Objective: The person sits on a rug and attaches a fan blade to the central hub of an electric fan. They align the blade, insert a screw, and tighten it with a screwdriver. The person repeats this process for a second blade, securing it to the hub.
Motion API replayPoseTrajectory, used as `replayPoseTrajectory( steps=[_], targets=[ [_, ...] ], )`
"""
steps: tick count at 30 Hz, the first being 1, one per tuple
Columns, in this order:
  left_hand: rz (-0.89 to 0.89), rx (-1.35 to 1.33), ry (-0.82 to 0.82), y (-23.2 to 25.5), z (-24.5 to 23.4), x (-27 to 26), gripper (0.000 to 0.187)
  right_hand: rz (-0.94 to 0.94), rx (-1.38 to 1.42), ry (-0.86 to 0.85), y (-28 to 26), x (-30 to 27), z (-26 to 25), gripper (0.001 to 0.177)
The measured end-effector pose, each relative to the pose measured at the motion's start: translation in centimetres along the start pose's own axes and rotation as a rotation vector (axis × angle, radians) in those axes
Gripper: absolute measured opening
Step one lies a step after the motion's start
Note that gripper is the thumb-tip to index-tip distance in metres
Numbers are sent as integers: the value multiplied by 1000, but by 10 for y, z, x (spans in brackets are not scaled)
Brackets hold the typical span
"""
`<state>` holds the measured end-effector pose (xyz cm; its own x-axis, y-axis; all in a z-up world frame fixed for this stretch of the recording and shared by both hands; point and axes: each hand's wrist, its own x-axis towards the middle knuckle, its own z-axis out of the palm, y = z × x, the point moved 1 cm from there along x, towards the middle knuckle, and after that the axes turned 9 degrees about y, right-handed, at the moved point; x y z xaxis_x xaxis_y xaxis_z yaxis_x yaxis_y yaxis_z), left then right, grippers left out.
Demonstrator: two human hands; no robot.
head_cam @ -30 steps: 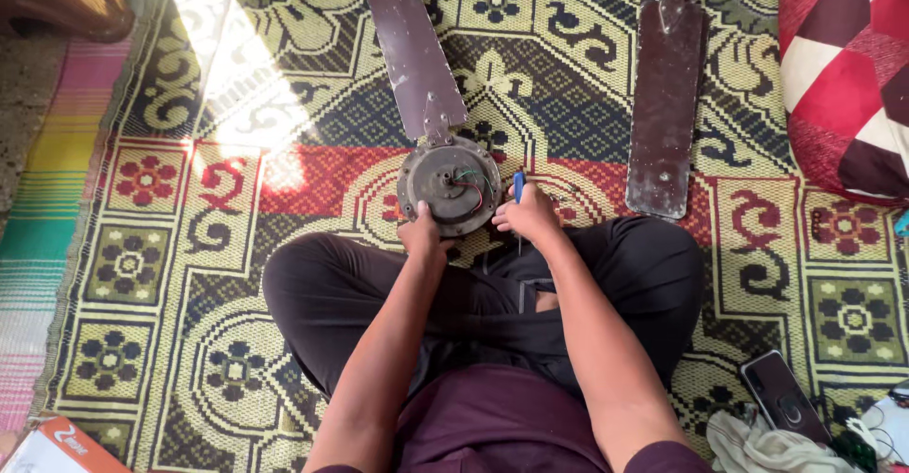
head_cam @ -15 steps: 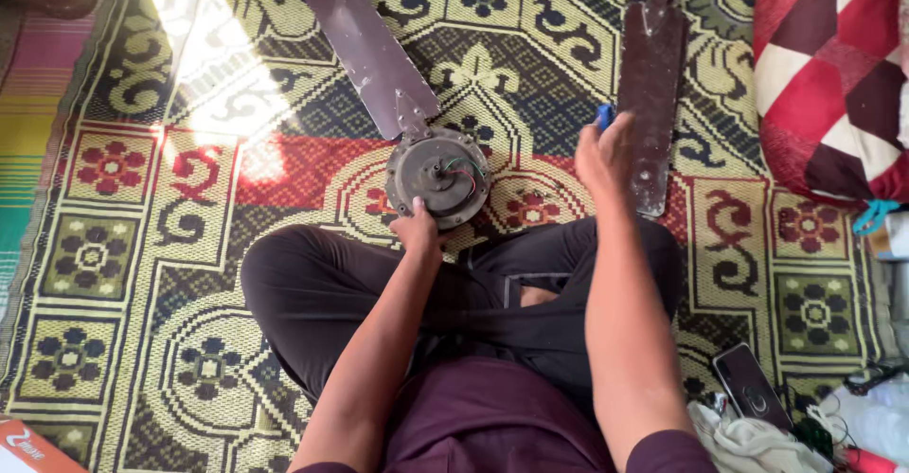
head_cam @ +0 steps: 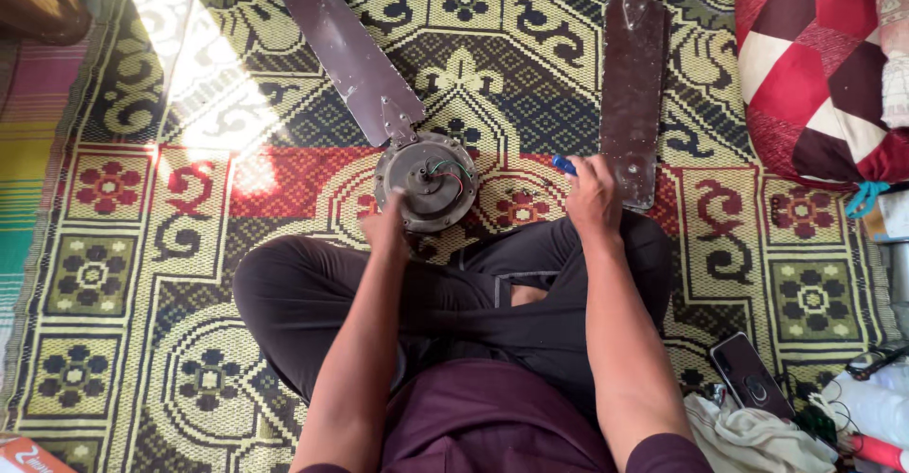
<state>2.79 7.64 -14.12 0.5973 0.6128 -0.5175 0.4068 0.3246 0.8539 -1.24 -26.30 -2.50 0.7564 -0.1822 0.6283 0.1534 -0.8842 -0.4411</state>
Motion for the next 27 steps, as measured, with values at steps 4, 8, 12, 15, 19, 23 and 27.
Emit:
replayPoseTrajectory(
  steps=[4, 8, 12, 15, 19, 23, 27],
  targets=[
    [506, 290, 85, 34, 0, 53, 51, -59, 17, -31, -12, -1, 14, 22],
    [297, 815, -114, 49, 5, 66, 67, 107, -21, -194, -66, 7, 35, 44],
    [399, 829, -82, 52, 10, 45, 51, 364, -64, -672, -112, 9, 58, 69],
    [108, 620, -119, 51, 5, 32, 44, 304, -121, -664, -131, 1, 59, 86],
    [77, 554, -104, 60, 16, 37, 36, 181, -108, -534, -152, -1, 76, 115],
    [171, 742, -93, 38, 15, 48, 41, 172, -34, -641, -150, -24, 91, 85],
    [185, 626, -102, 30, 16, 55, 38, 113, -121, -680, -144, -14, 98, 90]
  ],
)
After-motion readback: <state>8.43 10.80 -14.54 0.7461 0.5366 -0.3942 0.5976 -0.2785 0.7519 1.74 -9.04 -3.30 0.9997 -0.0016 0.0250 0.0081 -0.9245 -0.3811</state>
